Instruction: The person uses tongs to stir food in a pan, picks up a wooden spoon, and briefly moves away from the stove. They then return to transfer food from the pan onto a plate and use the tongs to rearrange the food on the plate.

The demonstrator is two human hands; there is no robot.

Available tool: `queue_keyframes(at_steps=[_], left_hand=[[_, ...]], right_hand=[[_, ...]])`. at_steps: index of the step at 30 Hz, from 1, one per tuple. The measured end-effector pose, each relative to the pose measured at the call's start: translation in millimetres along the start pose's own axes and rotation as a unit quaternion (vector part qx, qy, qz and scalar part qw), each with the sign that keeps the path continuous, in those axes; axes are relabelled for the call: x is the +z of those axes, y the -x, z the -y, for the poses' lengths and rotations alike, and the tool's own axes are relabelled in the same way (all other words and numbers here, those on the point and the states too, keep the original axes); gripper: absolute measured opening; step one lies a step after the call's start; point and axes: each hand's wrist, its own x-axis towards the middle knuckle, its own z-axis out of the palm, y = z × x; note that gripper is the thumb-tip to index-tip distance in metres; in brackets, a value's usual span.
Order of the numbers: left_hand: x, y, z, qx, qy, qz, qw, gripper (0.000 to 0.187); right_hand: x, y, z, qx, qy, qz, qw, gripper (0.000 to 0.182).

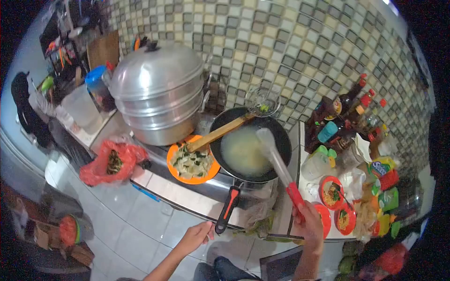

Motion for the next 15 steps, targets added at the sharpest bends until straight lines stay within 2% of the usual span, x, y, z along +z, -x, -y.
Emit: queue_keyframes(at_steps=[2,3,5,6,9,13,15], left_hand=[[-29.0,9.0,19.3,-0.01,0.043,0.007,0.999,0.037],[31.8,34.6,-7.3,-0.008,0.057,0.026,0.998,0.037],[27.2,49.3,-1.4,-0.012,0.057,0.0,0.998,0.037],[22.4,56.2,-0.7,-0.009,0.043,0.0,0.999,0.037],[15.9,67.2,7.4,-0.052,0.053,0.017,0.997,0.038],[3.1,74.9,6.5,-0.094,0.014,-0.03,0.995,0.035],[-16.0,73.7,20.4,-0.08,-0.046,-0.011,0.996,0.034]], right_hand=[[20.4,-26.2,-28.5,0.011,0.102,0.001,0.995,0.035],[-31.2,-11.4,14.9,0.011,0.119,-0.015,0.993,0.035],[-31.7,-41.3,-6.9,-0.05,0.311,-0.078,0.946,0.039],[-23.2,-43.4,0.5,-0.053,0.322,-0.078,0.942,0.043],[-25.0,-74.2,-11.6,-0.05,0.332,-0.091,0.937,0.046],[-14.8,-87.9,0.0,-0.004,0.295,-0.07,0.953,0.048],[-13.2,-104.7,-4.7,0.024,0.172,0.003,0.985,0.046]])
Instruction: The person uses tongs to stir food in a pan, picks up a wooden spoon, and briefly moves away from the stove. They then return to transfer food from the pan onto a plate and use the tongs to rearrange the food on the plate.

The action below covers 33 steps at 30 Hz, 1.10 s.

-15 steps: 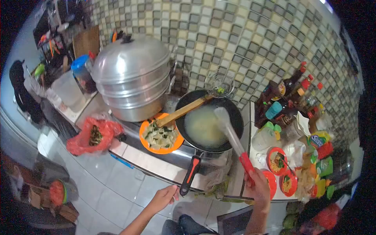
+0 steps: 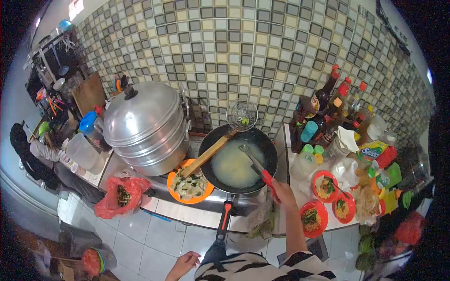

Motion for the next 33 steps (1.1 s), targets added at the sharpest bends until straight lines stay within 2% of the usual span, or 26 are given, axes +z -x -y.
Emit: queue_keyframes(at_steps=[1,2,3,4,5,7,8,10,11,12,14,15,16,20,21,22,24,26,28,29,31,33], left_hand=[[-8.2,-0.7,4.7,0.011,-0.091,-0.014,0.996,0.035],[-18.2,0.3,7.3,0.009,-0.093,-0.011,0.996,0.035],[-30.0,-0.3,7.0,0.004,-0.25,0.035,0.968,0.035],[-42.8,-2.3,7.3,0.001,-0.4,0.079,0.913,0.035],[-56.0,-5.0,10.9,0.003,-0.404,0.082,0.911,0.035],[-80.2,-9.4,30.8,-0.055,-0.504,0.267,0.819,0.033],[-90.9,-17.6,53.4,-0.088,-0.511,0.315,0.795,0.036],[-119.4,-30.1,115.9,-0.066,-0.465,0.371,0.801,0.038],[-133.7,-29.1,163.5,-0.09,-0.332,0.289,0.893,0.04],[-134.7,-28.5,156.8,-0.091,-0.332,0.294,0.892,0.04],[-131.2,-20.8,131.8,-0.238,-0.232,0.18,0.926,0.042],[-133.1,-35.3,148.8,-0.202,-0.247,0.162,0.934,0.032],[-135.8,-50.9,161.9,-0.203,-0.248,0.164,0.933,0.032],[-138.6,-92.7,199.2,0.028,-0.258,0.227,0.939,0.044],[-143.5,-110.2,146.3,-0.044,-0.231,0.367,0.9,0.045],[-144.9,-130.1,74.6,-0.116,-0.198,0.496,0.838,0.048],[-133.5,-142.0,52.3,-0.133,-0.077,0.322,0.934,0.041],[-121.6,-181.3,85.3,-0.07,-0.061,0.301,0.949,0.034],[-83.3,-203.6,97.9,0.134,-0.196,0.216,0.947,0.035],[-69.2,-207.0,93.8,0.134,-0.196,0.22,0.946,0.035],[-52.1,-213.7,78.4,0.066,-0.254,0.227,0.938,0.042],[-47.2,-221.9,81.0,0.067,-0.252,0.236,0.936,0.043]], right_hand=[[2.6,-7.1,-2.0,0.003,-0.002,-0.003,1.0,0.046],[5.3,-14.2,-4.2,0.01,-0.012,0.008,1.0,0.044],[7.1,-19.5,-2.3,0.015,-0.023,0.018,0.999,0.042],[10.0,-19.6,5.9,0.015,-0.025,0.014,0.999,0.042],[14.3,-17.4,16.8,0.029,-0.018,0.027,0.999,0.041],[18.5,-22.1,24.3,0.047,-0.012,0.036,0.998,0.042],[20.0,-28.6,22.3,0.052,0.009,0.046,0.998,0.043],[22.4,-44.3,7.1,0.062,0.03,0.052,0.996,0.044],[22.5,-56.5,-5.7,0.024,0.104,0.032,0.994,0.045],[22.1,-62.2,-13.3,-0.014,0.179,0.013,0.984,0.046],[31.0,-49.5,8.1,0.002,0.219,-0.023,0.976,0.052],[35.4,-44.1,20.7,0.012,0.256,-0.057,0.965,0.058],[37.2,-41.5,27.4,0.015,0.255,-0.058,0.965,0.058],[35.1,-48.0,22.3,0.01,0.303,-0.095,0.948,0.065],[34.6,-50.9,17.2,0.008,0.304,-0.099,0.948,0.067],[35.5,-50.5,16.7,0.011,0.302,-0.097,0.948,0.067],[37.7,-50.7,18.8,0.007,0.311,-0.101,0.945,0.067],[41.4,-50.2,20.8,0.025,0.32,-0.095,0.942,0.064],[44.1,-45.5,26.1,0.046,0.334,-0.09,0.937,0.061],[46.6,-41.2,33.0,0.05,0.346,-0.101,0.932,0.059],[51.4,-38.9,37.9,0.053,0.357,-0.114,0.926,0.056],[58.2,-36.4,35.1,-0.016,0.414,-0.158,0.897,0.052]])
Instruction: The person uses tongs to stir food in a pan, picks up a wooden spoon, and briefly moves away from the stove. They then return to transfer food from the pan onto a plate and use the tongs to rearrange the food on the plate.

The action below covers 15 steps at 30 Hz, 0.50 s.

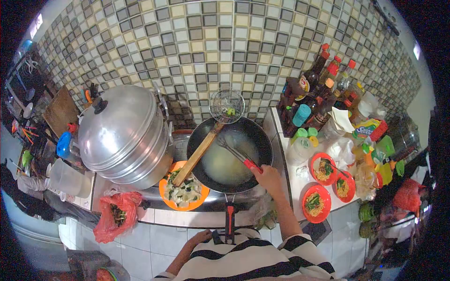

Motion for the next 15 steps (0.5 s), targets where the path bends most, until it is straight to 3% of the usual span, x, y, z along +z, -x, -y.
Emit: queue_keyframes(at_steps=[3,5,9,12,14,15], left_hand=[[0.1,-5.1,11.8,-0.003,-0.012,0.019,1.0,0.043],[0.8,-17.0,35.3,-0.032,-0.015,0.066,0.997,0.04],[-0.7,-12.5,37.3,-0.044,0.009,0.059,0.997,0.038],[2.8,-21.3,74.8,-0.025,0.05,0.067,0.996,0.034],[0.9,-28.3,105.8,0.18,-0.118,0.09,0.972,0.035],[-0.3,-30.5,117.0,0.181,-0.12,0.091,0.972,0.035]], right_hand=[[6.4,6.0,3.1,-0.014,-0.001,-0.058,0.998,0.047],[5.9,9.5,4.3,-0.031,-0.007,-0.065,0.997,0.046],[8.8,15.3,0.6,-0.048,0.004,-0.055,0.997,0.04],[11.8,17.7,-3.2,-0.07,-0.01,-0.062,0.996,0.038],[20.2,12.5,-7.6,-0.08,-0.01,-0.061,0.995,0.038],[22.6,10.9,-9.1,-0.091,-0.011,-0.059,0.994,0.038]])
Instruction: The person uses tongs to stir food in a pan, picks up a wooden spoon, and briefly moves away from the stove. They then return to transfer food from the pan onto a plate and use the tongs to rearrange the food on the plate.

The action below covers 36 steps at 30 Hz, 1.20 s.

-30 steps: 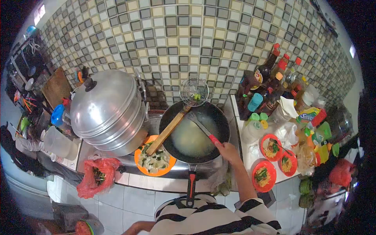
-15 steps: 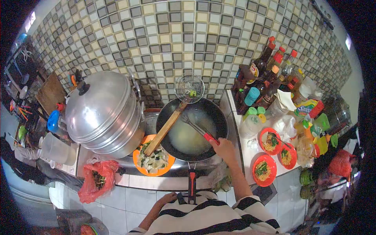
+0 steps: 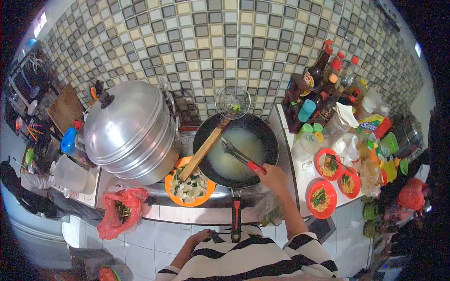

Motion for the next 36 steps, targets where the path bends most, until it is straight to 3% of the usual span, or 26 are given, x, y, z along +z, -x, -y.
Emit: queue_keyframes(at_steps=[2,3,5,6,7,8,9,11,12,13,14,15,17,18,20,21,23,27,29,36], left_hand=[[1.8,3.1,13.6,0.157,-0.078,0.034,0.984,0.038],[2.7,4.8,0.9,0.158,-0.081,0.035,0.984,0.038],[4.2,7.4,-32.7,-0.079,0.045,0.005,0.996,0.04],[29.4,-1.1,28.4,-0.056,-0.049,0.001,0.997,0.04],[55.1,15.7,85.2,-0.055,-0.053,0.001,0.997,0.04],[50.3,-17.4,68.9,0.135,-0.447,-0.005,0.884,0.036],[50.5,-18.6,78.2,0.136,-0.449,-0.004,0.883,0.036],[53.9,-13.7,82.2,-0.036,-0.215,-0.024,0.976,0.035],[47.6,2.7,58.5,-0.122,-0.088,-0.033,0.988,0.035],[35.4,1.6,27.3,-0.206,0.04,-0.042,0.977,0.035],[8.1,2.3,-42.4,-0.285,0.167,-0.049,0.942,0.035],[-2.0,5.0,-56.4,-0.286,0.166,-0.049,0.943,0.035],[-15.0,10.0,-77.5,-0.142,0.099,-0.121,0.977,0.041],[-27.7,10.0,-112.3,-0.142,0.102,-0.122,0.977,0.041],[-59.5,4.3,-203.7,-0.148,0.242,-0.191,0.94,0.046],[-67.4,-0.2,-228.6,-0.15,0.244,-0.192,0.939,0.046],[-74.5,-9.5,-262.2,-0.141,0.422,-0.186,0.876,0.049],[-79.9,-24.7,-292.4,-0.06,0.544,-0.11,0.83,0.051],[-87.9,-27.0,-317.6,-0.116,0.509,-0.075,0.85,0.049],[-77.3,-36.4,-309.8,-0.13,0.508,-0.064,0.849,0.038]], right_hand=[[-2.5,0.0,5.0,0.004,-0.002,0.011,1.0,0.038],[-4.5,-0.4,9.2,0.007,-0.003,0.021,1.0,0.039],[-13.2,2.0,19.2,0.007,-0.007,0.022,1.0,0.039],[-15.6,2.5,23.3,0.008,-0.011,0.026,1.0,0.04],[-14.7,2.6,25.9,0.008,-0.013,0.022,1.0,0.04],[-13.3,2.8,27.8,0.013,0.002,0.025,1.0,0.04],[-12.2,2.5,29.0,0.018,0.016,0.029,0.999,0.04],[-8.3,-1.1,28.0,0.025,0.032,0.044,0.998,0.04],[-7.6,-1.9,27.2,0.03,0.048,0.062,0.996,0.04],[-9.0,-1.1,27.5,0.031,0.048,0.062,0.996,0.04],[-11.2,0.1,28.5,0.026,0.036,0.056,0.997,0.04],[-13.5,1.1,29.6,0.022,0.024,0.05,0.998,0.04],[-18.6,3.2,30.4,0.02,0.011,0.058,0.998,0.04],[-20.5,5.1,30.0,0.018,-0.001,0.068,0.998,0.04],[-21.2,10.1,29.8,0.006,0.008,0.063,0.998,0.039],[-20.6,12.8,29.9,-0.005,0.015,0.057,0.998,0.039],[-19.4,17.5,29.9,-0.012,0.017,0.061,0.998,0.039],[-25.0,27.0,27.7,-0.048,0.034,0.06,0.996,0.038],[-25.0,34.7,24.4,-0.061,0.028,0.044,0.997,0.038],[-20.7,51.8,3.7,-0.088,-0.029,0.04,0.995,0.039]])
